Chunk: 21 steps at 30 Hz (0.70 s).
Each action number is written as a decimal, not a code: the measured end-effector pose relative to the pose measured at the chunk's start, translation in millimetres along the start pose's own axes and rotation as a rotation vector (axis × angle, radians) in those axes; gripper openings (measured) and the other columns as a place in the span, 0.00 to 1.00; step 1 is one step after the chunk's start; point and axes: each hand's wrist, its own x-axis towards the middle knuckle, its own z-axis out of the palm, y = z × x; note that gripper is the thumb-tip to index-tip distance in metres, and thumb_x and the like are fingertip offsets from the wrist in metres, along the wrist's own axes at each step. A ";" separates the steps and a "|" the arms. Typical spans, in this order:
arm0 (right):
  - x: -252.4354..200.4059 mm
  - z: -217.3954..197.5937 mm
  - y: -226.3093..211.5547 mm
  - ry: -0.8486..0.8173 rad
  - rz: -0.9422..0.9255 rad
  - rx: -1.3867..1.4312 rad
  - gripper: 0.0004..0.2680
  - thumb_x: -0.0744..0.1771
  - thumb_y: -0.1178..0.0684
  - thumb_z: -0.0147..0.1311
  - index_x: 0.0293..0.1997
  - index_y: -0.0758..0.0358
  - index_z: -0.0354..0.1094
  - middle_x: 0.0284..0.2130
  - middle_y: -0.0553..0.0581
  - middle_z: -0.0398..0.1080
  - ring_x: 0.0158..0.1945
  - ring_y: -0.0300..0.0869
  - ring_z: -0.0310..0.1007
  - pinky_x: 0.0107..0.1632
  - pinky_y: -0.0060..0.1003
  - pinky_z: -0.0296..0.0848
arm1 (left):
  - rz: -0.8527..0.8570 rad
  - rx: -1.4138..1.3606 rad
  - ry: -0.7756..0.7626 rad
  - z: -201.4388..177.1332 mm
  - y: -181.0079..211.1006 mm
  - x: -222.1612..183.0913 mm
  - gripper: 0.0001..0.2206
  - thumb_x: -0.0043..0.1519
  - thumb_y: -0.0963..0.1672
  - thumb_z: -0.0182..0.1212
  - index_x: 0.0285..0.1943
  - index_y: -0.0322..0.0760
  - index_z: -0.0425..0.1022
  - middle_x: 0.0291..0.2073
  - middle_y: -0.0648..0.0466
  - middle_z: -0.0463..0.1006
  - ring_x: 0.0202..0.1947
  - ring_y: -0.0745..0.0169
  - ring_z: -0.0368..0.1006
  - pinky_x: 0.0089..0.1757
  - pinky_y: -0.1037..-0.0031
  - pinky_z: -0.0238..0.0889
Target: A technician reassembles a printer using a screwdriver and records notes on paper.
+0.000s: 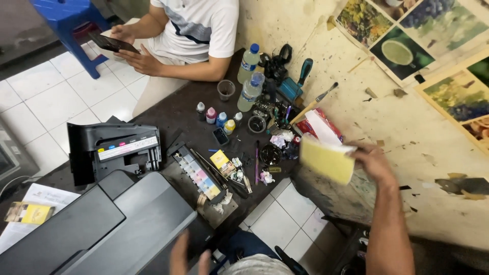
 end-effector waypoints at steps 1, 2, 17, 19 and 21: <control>-5.8 15.2 5.5 -0.006 -0.003 -0.001 0.16 0.64 0.60 0.56 0.59 0.58 0.73 0.57 0.60 0.74 0.56 0.49 0.71 0.60 0.44 0.68 | -0.003 0.000 0.006 7.3 42.4 6.6 0.35 0.50 0.50 0.65 0.71 0.45 0.68 0.68 0.47 0.71 0.69 0.50 0.65 0.63 0.60 0.57; -11.1 30.4 11.4 -0.152 -0.034 -0.034 0.15 0.63 0.59 0.59 0.56 0.58 0.75 0.56 0.57 0.76 0.57 0.48 0.73 0.59 0.43 0.72 | -0.332 -0.236 -0.186 15.3 84.5 13.8 0.38 0.52 0.54 0.58 0.76 0.52 0.57 0.74 0.54 0.60 0.73 0.54 0.57 0.66 0.57 0.52; -77.7 189.9 -15.8 -1.370 -0.672 -0.094 0.16 0.68 0.41 0.46 0.56 0.57 0.70 0.55 0.59 0.70 0.54 0.47 0.74 0.55 0.40 0.76 | -0.652 -1.486 -0.052 42.6 19.4 -5.7 0.32 0.52 0.47 0.56 0.71 0.42 0.64 0.63 0.37 0.70 0.50 0.27 0.73 0.45 0.39 0.66; -5.3 187.3 -13.2 -1.190 -0.668 -0.049 0.24 0.70 0.30 0.35 0.49 0.61 0.74 0.51 0.62 0.75 0.53 0.51 0.78 0.55 0.45 0.77 | -0.372 -1.650 -0.148 29.7 2.9 -9.8 0.34 0.49 0.49 0.69 0.67 0.42 0.66 0.63 0.37 0.71 0.48 0.31 0.80 0.38 0.28 0.72; 67.5 180.5 -37.0 -0.064 -0.438 -0.315 0.08 0.69 0.49 0.50 0.48 0.57 0.74 0.42 0.56 0.78 0.45 0.46 0.78 0.45 0.42 0.73 | -0.030 -1.841 -0.315 -0.5 12.6 -5.0 0.29 0.64 0.43 0.71 0.74 0.37 0.63 0.69 0.24 0.57 0.61 0.23 0.69 0.53 0.27 0.61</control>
